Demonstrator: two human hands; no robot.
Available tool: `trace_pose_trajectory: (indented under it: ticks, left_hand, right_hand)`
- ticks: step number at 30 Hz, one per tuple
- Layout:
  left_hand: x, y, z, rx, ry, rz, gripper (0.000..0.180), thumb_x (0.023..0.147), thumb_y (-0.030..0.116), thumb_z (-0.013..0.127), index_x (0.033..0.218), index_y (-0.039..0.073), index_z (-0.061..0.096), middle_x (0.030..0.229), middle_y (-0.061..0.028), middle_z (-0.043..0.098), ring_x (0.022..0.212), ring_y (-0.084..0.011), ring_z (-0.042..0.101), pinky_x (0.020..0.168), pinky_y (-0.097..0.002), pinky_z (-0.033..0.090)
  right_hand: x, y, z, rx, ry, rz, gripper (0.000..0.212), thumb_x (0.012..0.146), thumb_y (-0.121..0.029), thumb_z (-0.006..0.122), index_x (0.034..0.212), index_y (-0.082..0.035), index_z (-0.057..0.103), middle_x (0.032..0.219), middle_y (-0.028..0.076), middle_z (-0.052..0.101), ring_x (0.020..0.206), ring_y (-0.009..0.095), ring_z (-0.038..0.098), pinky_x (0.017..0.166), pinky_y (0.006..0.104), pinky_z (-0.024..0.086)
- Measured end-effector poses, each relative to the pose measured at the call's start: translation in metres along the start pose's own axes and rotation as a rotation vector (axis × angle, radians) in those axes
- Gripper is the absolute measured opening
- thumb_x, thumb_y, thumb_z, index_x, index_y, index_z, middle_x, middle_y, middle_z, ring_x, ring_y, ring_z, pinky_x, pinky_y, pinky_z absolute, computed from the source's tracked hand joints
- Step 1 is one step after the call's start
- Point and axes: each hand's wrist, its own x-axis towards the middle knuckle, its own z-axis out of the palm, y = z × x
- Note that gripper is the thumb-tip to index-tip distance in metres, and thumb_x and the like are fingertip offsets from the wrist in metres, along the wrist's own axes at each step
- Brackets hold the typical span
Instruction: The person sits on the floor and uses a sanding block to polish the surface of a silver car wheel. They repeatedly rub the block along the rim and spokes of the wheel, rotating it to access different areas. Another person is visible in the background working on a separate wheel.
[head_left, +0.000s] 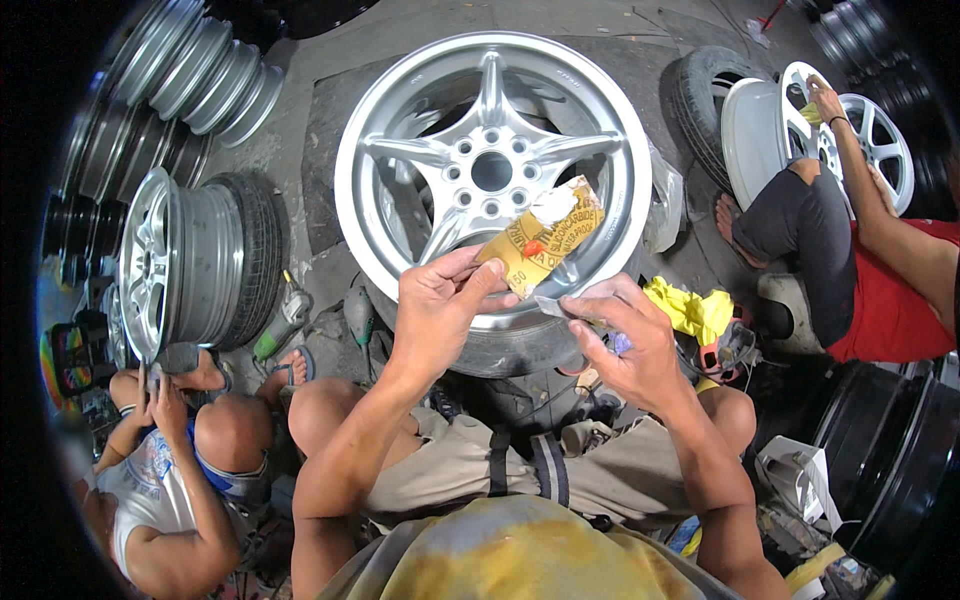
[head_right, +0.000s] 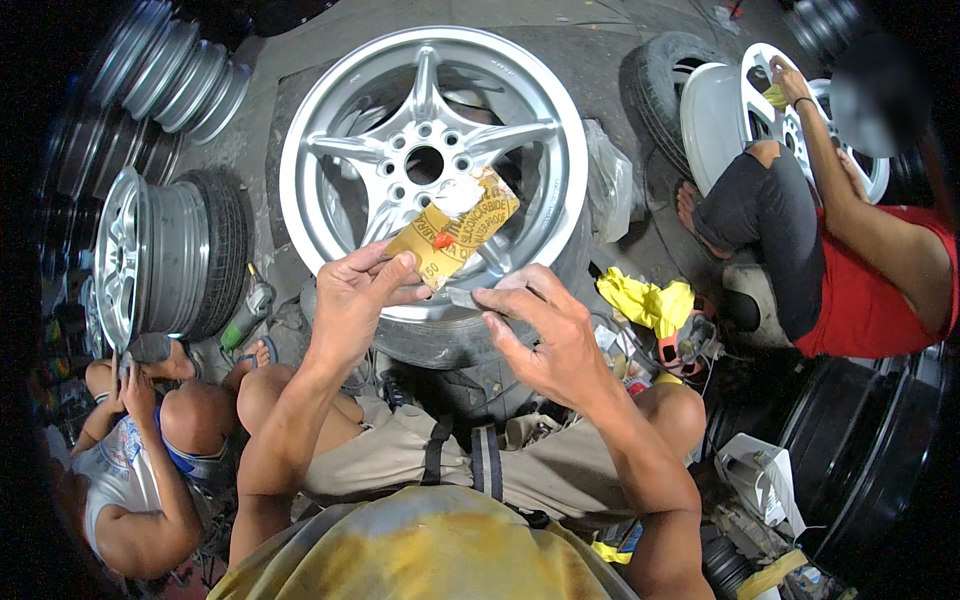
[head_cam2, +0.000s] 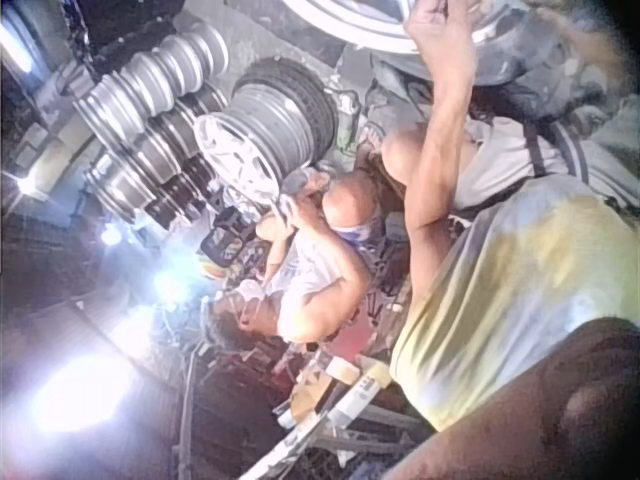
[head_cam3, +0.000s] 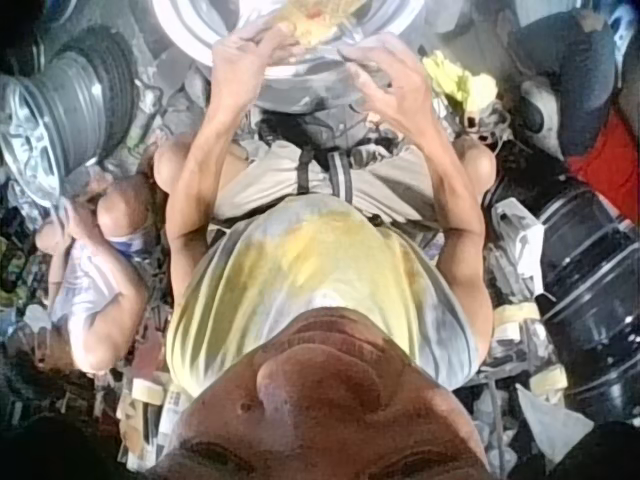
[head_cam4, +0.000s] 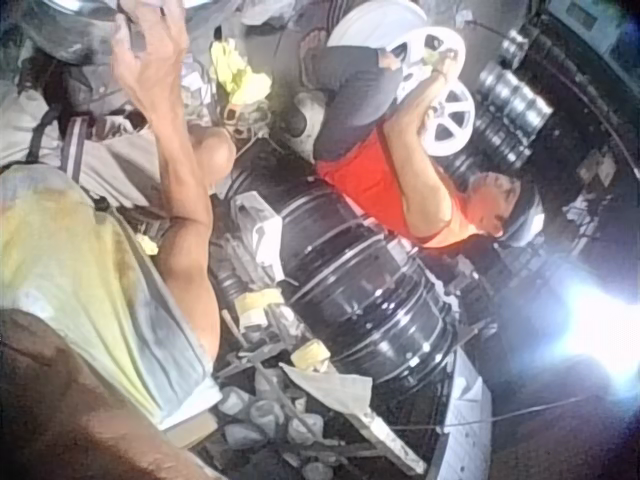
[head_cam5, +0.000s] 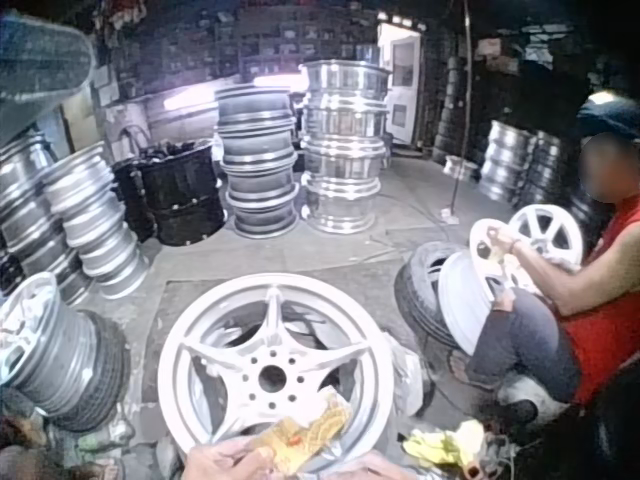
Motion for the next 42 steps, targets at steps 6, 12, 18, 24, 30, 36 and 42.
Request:
trace_pose_trajectory:
  ticks: [6, 12, 18, 24, 30, 36, 42]
  left_hand:
    - [-0.002, -0.006, 0.001, 0.075, -0.032, 0.093, 0.030, 0.098, 0.009, 0.059, 0.122, -0.008, 0.061, 0.106, -0.0149, 0.070, 0.093, -0.0184, 0.069, 0.079, -0.0293, 0.062]
    - [-0.002, -0.006, 0.001, 0.040, -0.056, 0.099, 0.030, 0.098, 0.008, 0.058, 0.123, -0.009, 0.061, 0.107, -0.0148, 0.069, 0.093, -0.0176, 0.069, 0.080, -0.0294, 0.062]
    - [-0.003, -0.006, 0.002, 0.056, -0.049, 0.090, 0.030, 0.098, 0.007, 0.058, 0.124, -0.009, 0.060, 0.107, -0.0145, 0.069, 0.093, -0.0179, 0.069, 0.080, -0.0292, 0.062]
    - [-0.002, -0.004, 0.002, 0.040, -0.082, 0.065, 0.030, 0.098, 0.007, 0.058, 0.124, -0.008, 0.060, 0.107, -0.0152, 0.069, 0.094, -0.0178, 0.069, 0.081, -0.0301, 0.062]
    - [-0.002, -0.004, 0.001, 0.054, -0.088, 0.051, 0.029, 0.098, 0.007, 0.058, 0.122, -0.008, 0.061, 0.107, -0.0158, 0.069, 0.096, -0.0180, 0.068, 0.082, -0.0318, 0.063]
    - [-0.003, -0.002, 0.004, 0.043, -0.105, 0.069, 0.029, 0.098, 0.007, 0.059, 0.122, -0.008, 0.061, 0.109, -0.0163, 0.068, 0.097, -0.0185, 0.068, 0.083, -0.0317, 0.062]
    - [0.002, 0.000, 0.001, 0.003, -0.060, -0.008, 0.028, 0.097, 0.011, 0.061, 0.117, -0.008, 0.063, 0.107, -0.0171, 0.070, 0.093, -0.0197, 0.071, 0.079, -0.0299, 0.062]
  right_hand:
    - [0.002, 0.000, 0.003, -0.015, 0.006, 0.011, 0.022, 0.082, 0.001, 0.069, 0.104, 0.000, 0.071, 0.091, 0.013, 0.063, 0.081, 0.026, 0.064, 0.072, 0.0331, 0.051]
    - [0.003, -0.001, 0.001, 0.014, 0.006, 0.041, 0.020, 0.083, 0.001, 0.069, 0.103, 0.001, 0.071, 0.090, 0.013, 0.063, 0.080, 0.024, 0.064, 0.072, 0.0322, 0.051]
    - [0.003, -0.002, 0.000, 0.054, -0.019, 0.072, 0.018, 0.085, 0.000, 0.067, 0.103, 0.002, 0.071, 0.090, 0.013, 0.064, 0.079, 0.023, 0.064, 0.072, 0.0312, 0.051]
    - [0.003, -0.001, -0.001, 0.084, -0.017, 0.105, 0.017, 0.088, -0.003, 0.066, 0.103, 0.002, 0.070, 0.089, 0.013, 0.066, 0.079, 0.021, 0.064, 0.071, 0.0305, 0.051]
    - [-0.002, 0.006, 0.004, 0.265, -0.033, 0.353, 0.020, 0.094, -0.010, 0.062, 0.108, 0.002, 0.068, 0.085, 0.009, 0.069, 0.074, 0.013, 0.063, 0.064, 0.0278, 0.050]
    - [-0.003, 0.004, 0.003, 0.405, -0.110, 0.469, 0.022, 0.097, -0.015, 0.061, 0.109, 0.003, 0.067, 0.085, 0.007, 0.070, 0.072, 0.011, 0.062, 0.059, 0.0252, 0.049]
    - [0.001, 0.009, 0.000, 0.107, 0.013, 0.061, 0.018, 0.090, -0.006, 0.065, 0.106, 0.001, 0.069, 0.092, 0.012, 0.067, 0.080, 0.018, 0.064, 0.067, 0.0293, 0.051]
